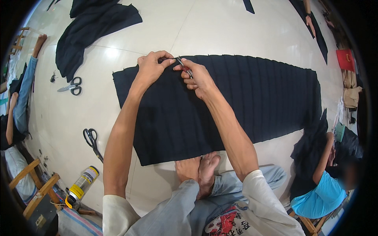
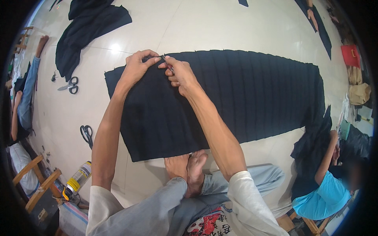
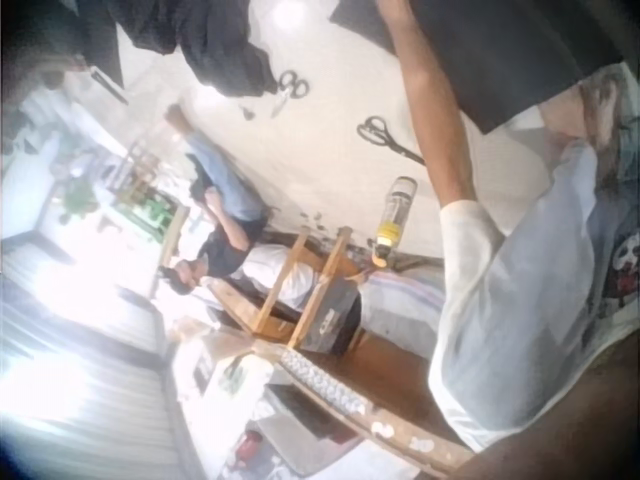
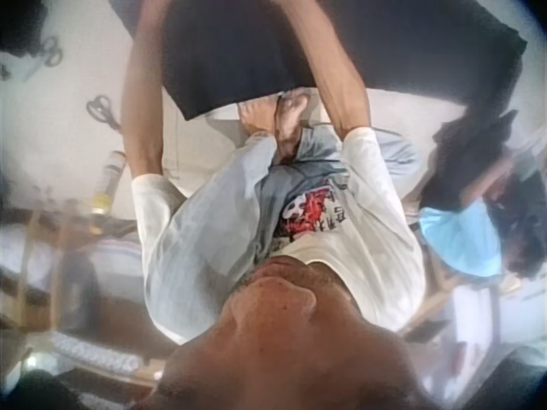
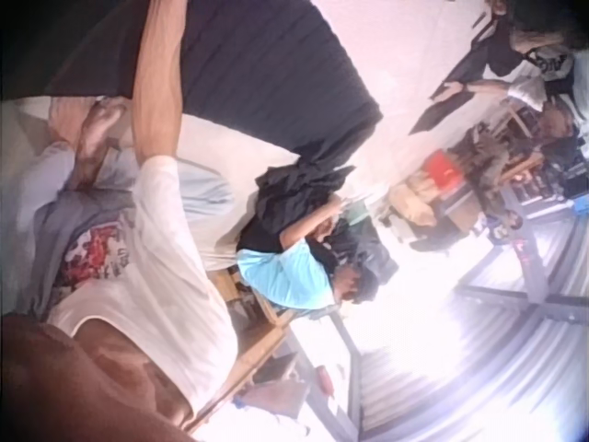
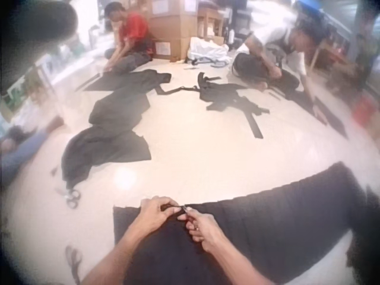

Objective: The person sits on the floor and uses small scissors to trim the edges of a large black fabric piece. They repeatedly fold and unfold the fabric to align edges and continue trimming along the perimeter.

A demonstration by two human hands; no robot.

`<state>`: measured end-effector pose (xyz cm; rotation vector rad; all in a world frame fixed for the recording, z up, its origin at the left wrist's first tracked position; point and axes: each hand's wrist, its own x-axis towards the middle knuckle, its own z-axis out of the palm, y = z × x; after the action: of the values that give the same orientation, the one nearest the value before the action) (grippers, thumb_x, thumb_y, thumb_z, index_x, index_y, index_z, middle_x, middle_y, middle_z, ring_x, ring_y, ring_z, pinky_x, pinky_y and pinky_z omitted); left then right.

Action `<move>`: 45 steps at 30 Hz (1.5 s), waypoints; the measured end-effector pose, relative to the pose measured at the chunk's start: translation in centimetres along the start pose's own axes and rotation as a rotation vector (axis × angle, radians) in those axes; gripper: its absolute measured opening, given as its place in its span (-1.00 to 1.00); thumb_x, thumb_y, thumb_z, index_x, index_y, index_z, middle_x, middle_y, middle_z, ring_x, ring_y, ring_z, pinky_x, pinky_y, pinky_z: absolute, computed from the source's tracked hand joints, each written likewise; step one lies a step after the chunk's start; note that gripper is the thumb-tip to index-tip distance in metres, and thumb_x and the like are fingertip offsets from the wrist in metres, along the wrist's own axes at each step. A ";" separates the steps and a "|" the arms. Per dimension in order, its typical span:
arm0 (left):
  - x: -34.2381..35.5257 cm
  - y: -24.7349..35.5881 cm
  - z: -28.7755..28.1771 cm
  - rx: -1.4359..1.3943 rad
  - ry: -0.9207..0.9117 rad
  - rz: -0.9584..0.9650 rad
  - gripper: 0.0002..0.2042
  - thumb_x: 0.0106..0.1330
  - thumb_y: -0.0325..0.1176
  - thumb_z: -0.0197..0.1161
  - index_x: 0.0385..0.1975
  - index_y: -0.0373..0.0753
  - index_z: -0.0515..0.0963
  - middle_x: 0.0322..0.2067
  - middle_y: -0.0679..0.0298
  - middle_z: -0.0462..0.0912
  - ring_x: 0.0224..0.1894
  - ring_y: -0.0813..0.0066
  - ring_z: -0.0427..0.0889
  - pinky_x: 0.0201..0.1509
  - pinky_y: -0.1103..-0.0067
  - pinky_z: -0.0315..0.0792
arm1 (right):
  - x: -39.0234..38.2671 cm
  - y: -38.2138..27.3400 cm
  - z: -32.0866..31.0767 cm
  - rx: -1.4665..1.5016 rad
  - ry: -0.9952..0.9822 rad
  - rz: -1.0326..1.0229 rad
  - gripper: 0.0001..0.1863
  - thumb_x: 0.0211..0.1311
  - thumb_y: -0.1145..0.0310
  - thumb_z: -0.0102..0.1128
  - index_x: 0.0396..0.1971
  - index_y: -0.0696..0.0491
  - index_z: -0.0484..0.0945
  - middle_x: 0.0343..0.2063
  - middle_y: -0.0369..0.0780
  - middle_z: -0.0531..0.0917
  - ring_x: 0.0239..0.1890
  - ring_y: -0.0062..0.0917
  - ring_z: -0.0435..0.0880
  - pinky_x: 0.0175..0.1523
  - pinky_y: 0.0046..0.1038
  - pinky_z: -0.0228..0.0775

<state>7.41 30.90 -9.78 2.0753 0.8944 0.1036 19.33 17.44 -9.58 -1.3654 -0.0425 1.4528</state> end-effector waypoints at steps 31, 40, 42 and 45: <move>2.8 2.4 3.0 0.178 -0.073 0.082 -0.67 0.27 -0.01 0.25 -0.25 -0.15 0.70 -0.24 0.18 0.71 -0.15 0.33 0.61 0.22 0.34 0.17 | -1.8 -1.1 -4.3 -0.019 0.034 -0.029 -0.59 0.46 0.09 -0.09 -0.30 0.14 0.58 -0.70 -0.50 0.22 -0.78 -0.86 -0.01 -0.70 -0.70 -0.22; 2.0 2.3 3.2 -0.219 -0.022 -0.088 -0.73 0.25 -0.10 0.30 -0.26 -0.15 0.73 -0.43 0.31 0.71 -0.31 0.46 0.61 -0.09 0.47 0.40 | -1.1 -2.0 -4.6 -0.033 0.057 -0.115 -0.57 0.44 0.08 -0.05 -0.30 0.16 0.59 -0.69 -0.48 0.25 -0.76 -0.85 0.00 -0.68 -0.67 -0.25; 2.2 2.1 3.1 -0.267 -0.048 -0.153 -0.71 0.23 -0.09 0.32 -0.24 -0.16 0.72 -0.40 0.32 0.71 -0.27 0.45 0.63 -0.19 0.50 0.46 | -1.1 -2.0 -4.6 -0.135 0.148 -0.232 -0.56 0.43 0.06 -0.03 -0.28 0.17 0.60 -0.69 -0.48 0.27 -0.76 -0.85 0.02 -0.68 -0.68 -0.24; 2.7 2.6 2.7 -0.240 -0.093 -0.221 -0.66 0.17 -0.04 0.36 -0.22 -0.17 0.72 -0.39 0.28 0.72 -0.27 0.39 0.64 0.00 0.39 0.40 | -0.8 -2.1 -5.2 -0.242 0.147 -0.205 -0.56 0.42 0.04 -0.01 -0.26 0.17 0.60 -0.69 -0.47 0.29 -0.75 -0.85 0.04 -0.67 -0.69 -0.22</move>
<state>11.84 29.81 -10.19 1.7350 0.9966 -0.0044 24.24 14.63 -9.37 -1.6115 -0.2634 1.2015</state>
